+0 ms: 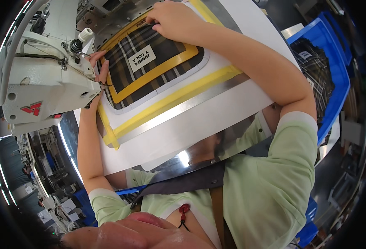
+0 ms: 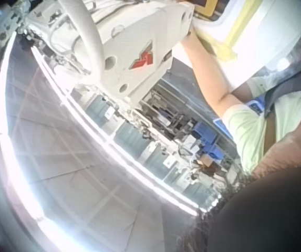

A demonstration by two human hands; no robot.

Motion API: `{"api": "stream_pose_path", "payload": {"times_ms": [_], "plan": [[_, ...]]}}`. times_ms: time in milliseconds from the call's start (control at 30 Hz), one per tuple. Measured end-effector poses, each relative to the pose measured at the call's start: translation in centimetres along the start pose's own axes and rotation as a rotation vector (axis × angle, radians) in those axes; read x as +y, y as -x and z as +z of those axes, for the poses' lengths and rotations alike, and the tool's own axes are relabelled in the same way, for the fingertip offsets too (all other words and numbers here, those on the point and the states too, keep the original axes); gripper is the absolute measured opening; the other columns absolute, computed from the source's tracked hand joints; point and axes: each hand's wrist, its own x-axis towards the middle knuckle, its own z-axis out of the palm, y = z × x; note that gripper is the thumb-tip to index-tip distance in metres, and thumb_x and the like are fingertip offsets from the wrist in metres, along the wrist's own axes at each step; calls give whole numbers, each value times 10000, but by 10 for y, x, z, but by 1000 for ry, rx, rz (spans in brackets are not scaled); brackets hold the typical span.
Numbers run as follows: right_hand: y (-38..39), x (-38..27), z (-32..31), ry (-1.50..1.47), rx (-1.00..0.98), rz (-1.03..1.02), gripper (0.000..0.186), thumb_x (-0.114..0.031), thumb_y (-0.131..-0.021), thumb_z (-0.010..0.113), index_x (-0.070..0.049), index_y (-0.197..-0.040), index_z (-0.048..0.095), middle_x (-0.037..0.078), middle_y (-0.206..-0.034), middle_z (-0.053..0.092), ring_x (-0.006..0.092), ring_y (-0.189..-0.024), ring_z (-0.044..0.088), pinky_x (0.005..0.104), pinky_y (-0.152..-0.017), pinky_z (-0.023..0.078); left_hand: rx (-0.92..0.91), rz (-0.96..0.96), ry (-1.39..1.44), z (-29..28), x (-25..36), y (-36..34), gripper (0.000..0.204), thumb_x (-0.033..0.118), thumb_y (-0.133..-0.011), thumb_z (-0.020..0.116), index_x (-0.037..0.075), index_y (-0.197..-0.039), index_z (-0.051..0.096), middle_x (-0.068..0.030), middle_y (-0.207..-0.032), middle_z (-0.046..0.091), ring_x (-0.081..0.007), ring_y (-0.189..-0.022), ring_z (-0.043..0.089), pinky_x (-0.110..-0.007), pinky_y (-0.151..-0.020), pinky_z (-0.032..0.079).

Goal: Placing fabric panels into an automated sewing machine jig for stitching and removing them after completion.

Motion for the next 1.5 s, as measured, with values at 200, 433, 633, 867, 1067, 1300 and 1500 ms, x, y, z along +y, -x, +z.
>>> {"api": "stream_pose_path", "payload": {"times_ms": [200, 433, 633, 867, 1067, 1300, 1500], "plan": [[-6, 3, -6, -222, 42, 12, 160, -159, -886, 584, -55, -1000, 627, 68, -942, 613, 232, -874, 591, 317, -788, 465, 45, -2, 203, 6, -13, -11, 121, 89, -809, 696, 71, -921, 656, -57, -953, 638, -199, -908, 601, -318, -866, 455], [-3, 6, 2, -179, 97, 85, 181, -187, -902, 563, -55, -1009, 626, 75, -970, 635, 225, -907, 600, 314, -813, 464, 9, -137, 113, 8, -18, -11, 96, 131, -824, 701, 63, -881, 666, -48, -932, 641, -183, -882, 594, -299, -816, 469], [-8, 8, 6, -138, 105, 125, 224, -207, -884, 592, -67, -1054, 632, 63, -891, 659, 207, -834, 622, 310, -762, 486, -8, -72, 141, 10, -28, -10, 103, 175, -834, 701, 80, -867, 678, -40, -920, 640, -131, -804, 562, -256, -680, 441], [-11, 1, 6, -198, 113, 196, 234, -178, -860, 618, -76, -1069, 635, 48, -853, 654, 179, -812, 626, 294, -740, 492, 83, -64, 91, 16, -39, -7, 100, 164, -811, 719, 80, -824, 668, -44, -921, 642, -146, -801, 573, -269, -679, 444], [-9, 15, 10, -142, 145, 98, 247, -149, -831, 645, -84, -1069, 636, 64, -923, 628, 185, -817, 595, 298, -781, 496, 114, -153, 74, 14, -4, -9, 86, 130, -788, 724, 67, -794, 667, -70, -913, 635, -193, -859, 600, -340, -816, 459], [-9, 13, 10, -171, 99, 128, 235, -136, -834, 645, -71, -1059, 629, 49, -901, 615, 171, -851, 576, 281, -807, 480, 130, -392, 684, 33, -30, 3, 81, 118, -783, 722, 66, -796, 662, -47, -884, 621, -187, -882, 604, -329, -815, 461], [-9, 14, 9, -163, 91, 136, 238, -142, -838, 647, -72, -1064, 628, 44, -919, 620, 167, -852, 578, 283, -812, 479, 165, -608, 1427, 35, -35, 6, 90, 110, -781, 721, 65, -785, 643, -41, -862, 614, -188, -887, 608, -321, -810, 461]]}}
